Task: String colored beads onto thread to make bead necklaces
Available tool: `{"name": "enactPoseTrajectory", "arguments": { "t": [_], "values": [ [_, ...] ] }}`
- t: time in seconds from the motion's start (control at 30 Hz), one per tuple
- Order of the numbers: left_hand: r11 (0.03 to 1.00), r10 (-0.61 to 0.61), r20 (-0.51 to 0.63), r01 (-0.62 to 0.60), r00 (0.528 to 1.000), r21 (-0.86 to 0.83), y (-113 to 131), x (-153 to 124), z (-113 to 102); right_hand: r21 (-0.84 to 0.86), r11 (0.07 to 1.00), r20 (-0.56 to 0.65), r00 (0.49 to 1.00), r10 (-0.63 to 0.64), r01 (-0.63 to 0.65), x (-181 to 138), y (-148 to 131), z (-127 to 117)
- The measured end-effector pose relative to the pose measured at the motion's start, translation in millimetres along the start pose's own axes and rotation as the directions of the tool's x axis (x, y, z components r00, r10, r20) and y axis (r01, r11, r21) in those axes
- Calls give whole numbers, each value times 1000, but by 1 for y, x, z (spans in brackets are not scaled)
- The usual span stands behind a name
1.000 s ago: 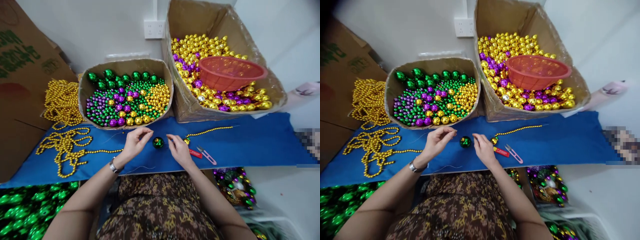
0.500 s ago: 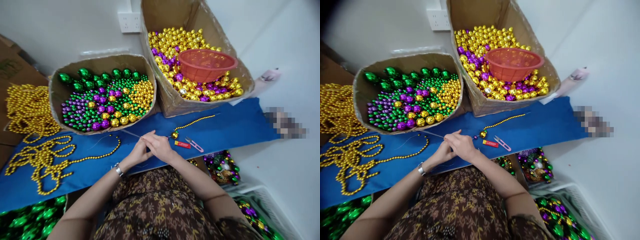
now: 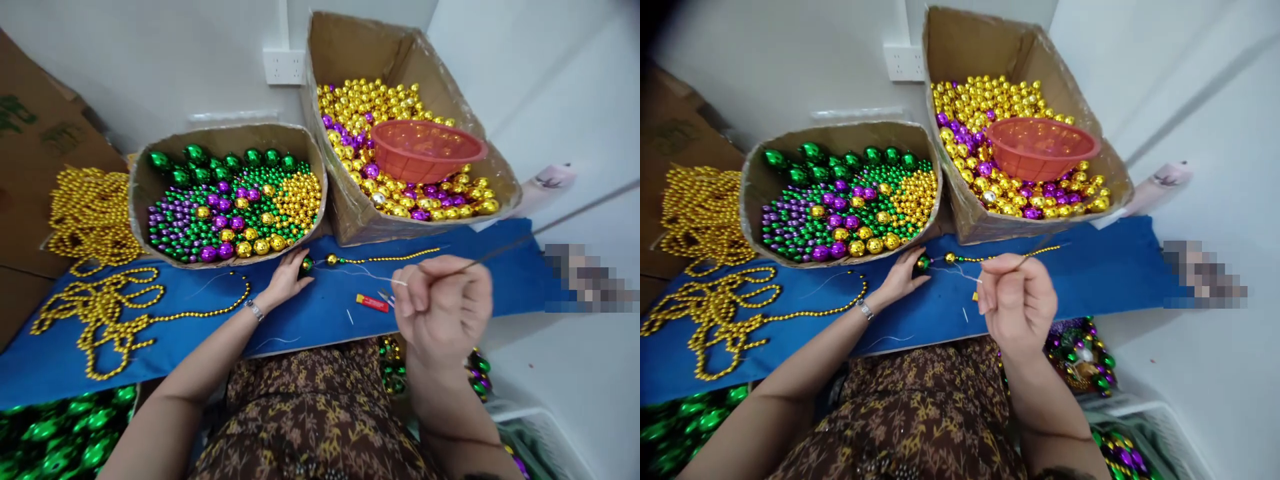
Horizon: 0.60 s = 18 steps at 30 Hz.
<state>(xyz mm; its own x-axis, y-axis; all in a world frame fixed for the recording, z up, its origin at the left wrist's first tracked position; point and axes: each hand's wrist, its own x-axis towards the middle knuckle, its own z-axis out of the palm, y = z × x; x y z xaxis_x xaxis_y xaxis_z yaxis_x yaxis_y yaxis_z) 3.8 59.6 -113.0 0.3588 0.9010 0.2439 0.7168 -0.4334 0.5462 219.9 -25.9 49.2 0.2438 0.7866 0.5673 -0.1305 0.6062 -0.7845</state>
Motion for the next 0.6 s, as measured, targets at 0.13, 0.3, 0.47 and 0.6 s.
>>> {"name": "enactPoseTrajectory", "arguments": {
  "t": [0.13, 0.3, 0.47, 0.6],
  "values": [
    [996, 91, -51, -90, 995, 14, 15, -23, -21, -124, 969, 162, 959, 231, -212, -19, 34, 3],
    [981, 185, -280, -195, 942, -8, 40, -27, -70, -290, 914, 281, 887, 366, -285, -34, 72, 7],
    [985, 132, -455, -68, 881, 156, 19, 0, -121, -282, 909, 266, 885, 381, -307, -37, 80, 4],
    [900, -82, -413, 245, 907, 360, -19, 19, -153, -293, 901, 249, 884, 395, -320, -39, 80, 2]
  ]
}}
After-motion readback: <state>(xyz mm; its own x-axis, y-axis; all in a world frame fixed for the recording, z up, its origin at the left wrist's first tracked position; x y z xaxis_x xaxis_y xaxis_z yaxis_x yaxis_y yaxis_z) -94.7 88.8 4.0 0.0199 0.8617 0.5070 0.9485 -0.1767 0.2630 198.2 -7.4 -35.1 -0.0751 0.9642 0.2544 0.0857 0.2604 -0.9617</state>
